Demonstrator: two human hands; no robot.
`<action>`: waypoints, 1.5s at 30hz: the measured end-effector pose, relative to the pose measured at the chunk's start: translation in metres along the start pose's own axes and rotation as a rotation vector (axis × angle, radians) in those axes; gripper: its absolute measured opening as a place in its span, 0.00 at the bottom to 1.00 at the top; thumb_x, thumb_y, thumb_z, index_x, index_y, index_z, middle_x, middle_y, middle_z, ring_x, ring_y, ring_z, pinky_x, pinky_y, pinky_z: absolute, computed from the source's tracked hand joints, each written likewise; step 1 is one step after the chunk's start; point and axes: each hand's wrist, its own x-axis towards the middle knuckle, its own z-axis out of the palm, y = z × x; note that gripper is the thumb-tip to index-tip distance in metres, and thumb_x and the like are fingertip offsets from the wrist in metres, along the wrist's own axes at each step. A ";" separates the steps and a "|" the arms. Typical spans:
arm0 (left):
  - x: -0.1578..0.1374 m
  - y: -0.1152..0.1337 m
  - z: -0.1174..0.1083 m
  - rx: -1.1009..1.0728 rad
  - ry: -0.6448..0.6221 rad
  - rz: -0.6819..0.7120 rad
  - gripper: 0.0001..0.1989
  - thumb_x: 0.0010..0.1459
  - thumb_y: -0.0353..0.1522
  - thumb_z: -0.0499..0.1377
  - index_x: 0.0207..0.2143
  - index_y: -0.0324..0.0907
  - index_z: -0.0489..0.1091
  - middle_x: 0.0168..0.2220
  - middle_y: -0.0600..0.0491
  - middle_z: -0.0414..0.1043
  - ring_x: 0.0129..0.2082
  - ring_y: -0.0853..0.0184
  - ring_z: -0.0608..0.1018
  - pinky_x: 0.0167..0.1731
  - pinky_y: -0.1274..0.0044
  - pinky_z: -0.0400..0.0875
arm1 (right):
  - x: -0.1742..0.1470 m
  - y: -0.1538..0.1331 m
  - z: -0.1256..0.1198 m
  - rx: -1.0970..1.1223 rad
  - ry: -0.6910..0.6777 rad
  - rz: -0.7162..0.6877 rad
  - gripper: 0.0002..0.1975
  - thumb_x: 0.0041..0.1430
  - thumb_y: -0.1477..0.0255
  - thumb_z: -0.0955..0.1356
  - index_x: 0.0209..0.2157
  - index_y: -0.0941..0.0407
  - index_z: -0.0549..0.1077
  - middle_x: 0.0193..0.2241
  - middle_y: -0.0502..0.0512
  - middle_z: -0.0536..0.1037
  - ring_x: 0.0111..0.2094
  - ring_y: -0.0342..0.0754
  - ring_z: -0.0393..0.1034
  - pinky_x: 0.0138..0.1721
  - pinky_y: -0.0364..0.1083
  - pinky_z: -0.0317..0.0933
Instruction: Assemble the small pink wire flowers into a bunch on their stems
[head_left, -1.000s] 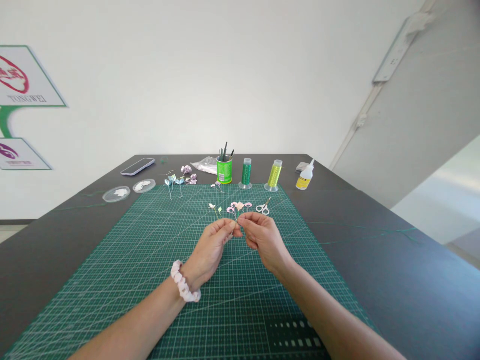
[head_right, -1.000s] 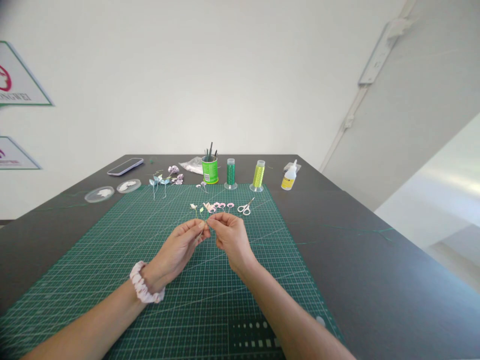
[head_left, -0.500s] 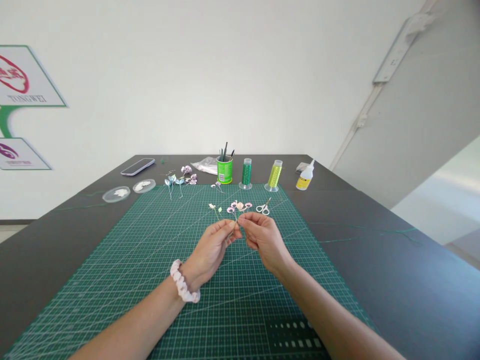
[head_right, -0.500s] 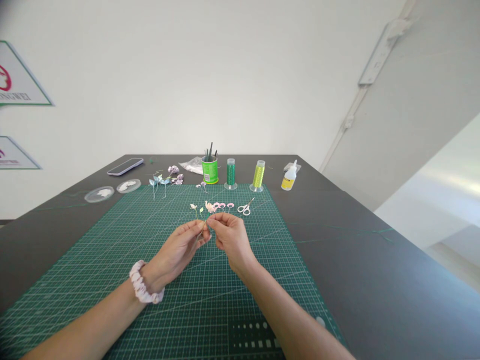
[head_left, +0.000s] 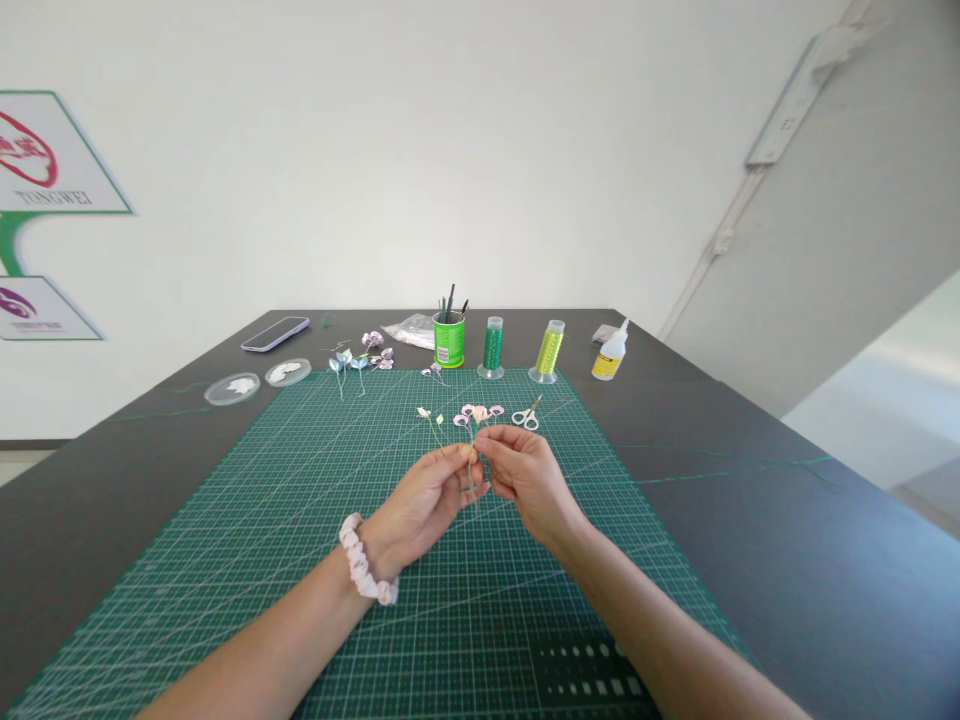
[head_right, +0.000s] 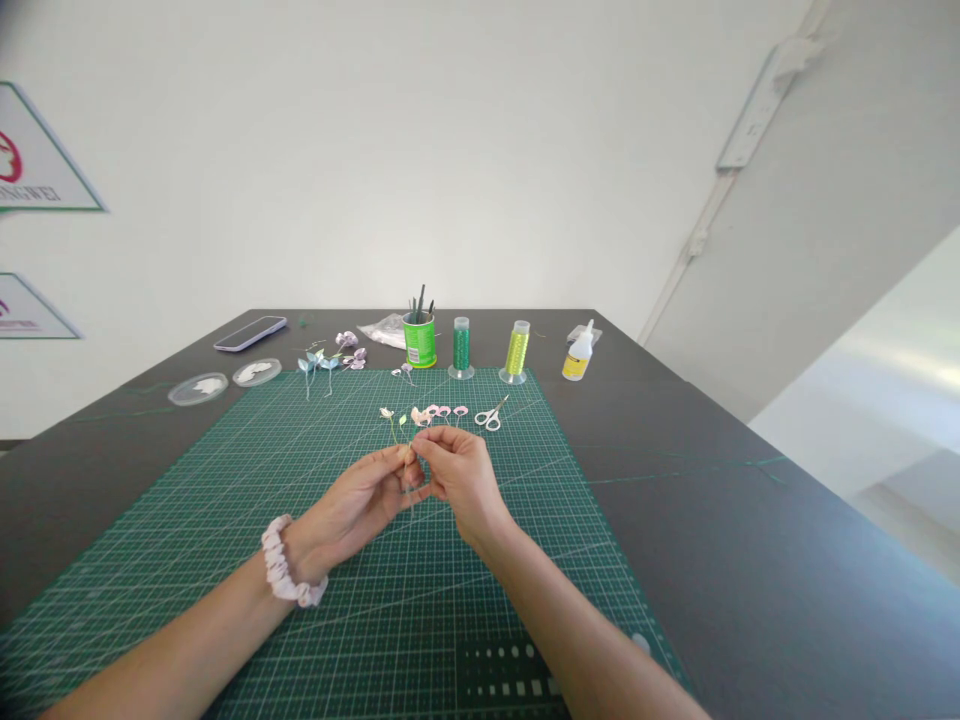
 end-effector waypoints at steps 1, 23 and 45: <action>0.000 0.000 0.000 -0.006 -0.007 -0.003 0.12 0.52 0.36 0.66 0.22 0.38 0.72 0.25 0.54 0.69 0.29 0.69 0.71 0.42 0.72 0.66 | 0.000 0.000 0.000 0.003 -0.005 0.005 0.12 0.44 0.64 0.74 0.22 0.58 0.72 0.13 0.45 0.68 0.13 0.34 0.47 0.13 0.38 0.41; -0.001 0.003 0.003 0.052 -0.028 0.028 0.15 0.54 0.36 0.63 0.19 0.39 0.70 0.22 0.54 0.65 0.27 0.69 0.67 0.38 0.72 0.65 | 0.000 -0.002 0.000 0.061 -0.026 0.025 0.12 0.41 0.65 0.75 0.19 0.57 0.72 0.09 0.39 0.56 0.13 0.34 0.42 0.12 0.37 0.40; -0.004 0.011 0.006 0.759 0.276 0.382 0.06 0.52 0.34 0.62 0.26 0.42 0.71 0.26 0.55 0.72 0.30 0.65 0.71 0.35 0.73 0.64 | 0.004 -0.002 0.003 -0.046 0.057 -0.038 0.09 0.42 0.67 0.73 0.21 0.57 0.72 0.13 0.43 0.64 0.12 0.34 0.45 0.12 0.39 0.39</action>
